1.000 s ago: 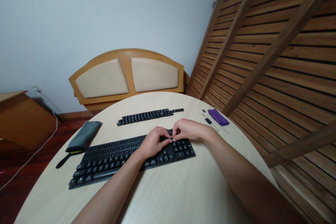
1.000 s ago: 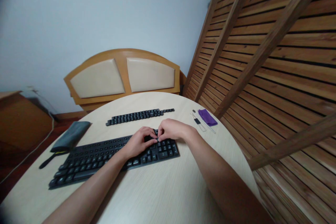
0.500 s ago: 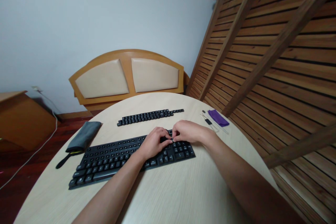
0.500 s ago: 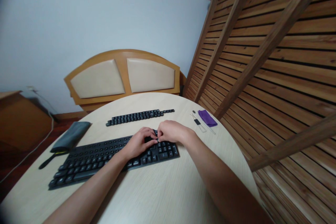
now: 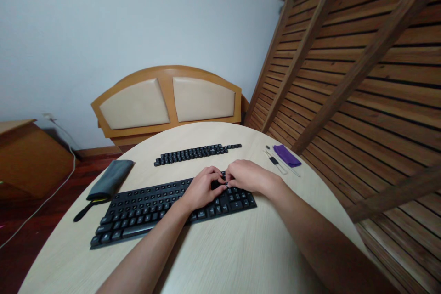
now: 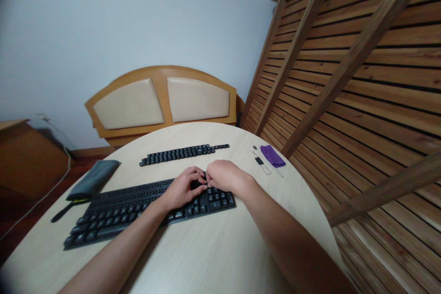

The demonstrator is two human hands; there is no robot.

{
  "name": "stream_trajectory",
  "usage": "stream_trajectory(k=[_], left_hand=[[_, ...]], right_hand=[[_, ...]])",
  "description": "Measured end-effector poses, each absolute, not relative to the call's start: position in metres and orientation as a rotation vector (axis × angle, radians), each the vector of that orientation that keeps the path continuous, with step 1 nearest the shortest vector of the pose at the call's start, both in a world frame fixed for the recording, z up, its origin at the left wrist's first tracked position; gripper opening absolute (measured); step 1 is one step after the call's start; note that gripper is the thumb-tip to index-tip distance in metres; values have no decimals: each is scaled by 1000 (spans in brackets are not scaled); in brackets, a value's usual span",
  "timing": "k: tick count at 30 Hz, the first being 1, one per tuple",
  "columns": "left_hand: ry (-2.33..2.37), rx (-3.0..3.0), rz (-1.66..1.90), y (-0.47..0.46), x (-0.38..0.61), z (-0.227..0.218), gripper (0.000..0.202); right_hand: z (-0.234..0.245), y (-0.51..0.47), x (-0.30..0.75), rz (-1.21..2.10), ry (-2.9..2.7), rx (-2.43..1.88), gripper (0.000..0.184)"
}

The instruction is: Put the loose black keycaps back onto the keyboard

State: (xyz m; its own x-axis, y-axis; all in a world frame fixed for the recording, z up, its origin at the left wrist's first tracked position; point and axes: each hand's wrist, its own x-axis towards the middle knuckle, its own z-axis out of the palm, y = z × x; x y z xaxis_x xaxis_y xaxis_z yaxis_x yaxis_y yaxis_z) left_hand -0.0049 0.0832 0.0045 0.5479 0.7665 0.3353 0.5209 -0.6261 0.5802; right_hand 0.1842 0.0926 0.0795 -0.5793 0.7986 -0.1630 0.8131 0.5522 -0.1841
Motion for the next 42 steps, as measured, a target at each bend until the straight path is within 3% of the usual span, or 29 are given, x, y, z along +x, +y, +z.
stream_trajectory(k=[5,12,19,28,42], left_hand=[[1068,2385,761,83,-5,4,3],[1098,2350,765,84,-5,3,8],[1094,2361,774,83,-5,3,8],[1103,2365,761,82,-5,7,9],[1101,2364,762,81,-5,6,8]], right_hand=[[74,93,179,-256,2721,1453,22],[71,119,208,-723,2887,1374,19],[32,155,240,-235,2698,2187,27],[-10,178,248,59,2631,2260,52],[13,174,252,-90,2578,2190,24]])
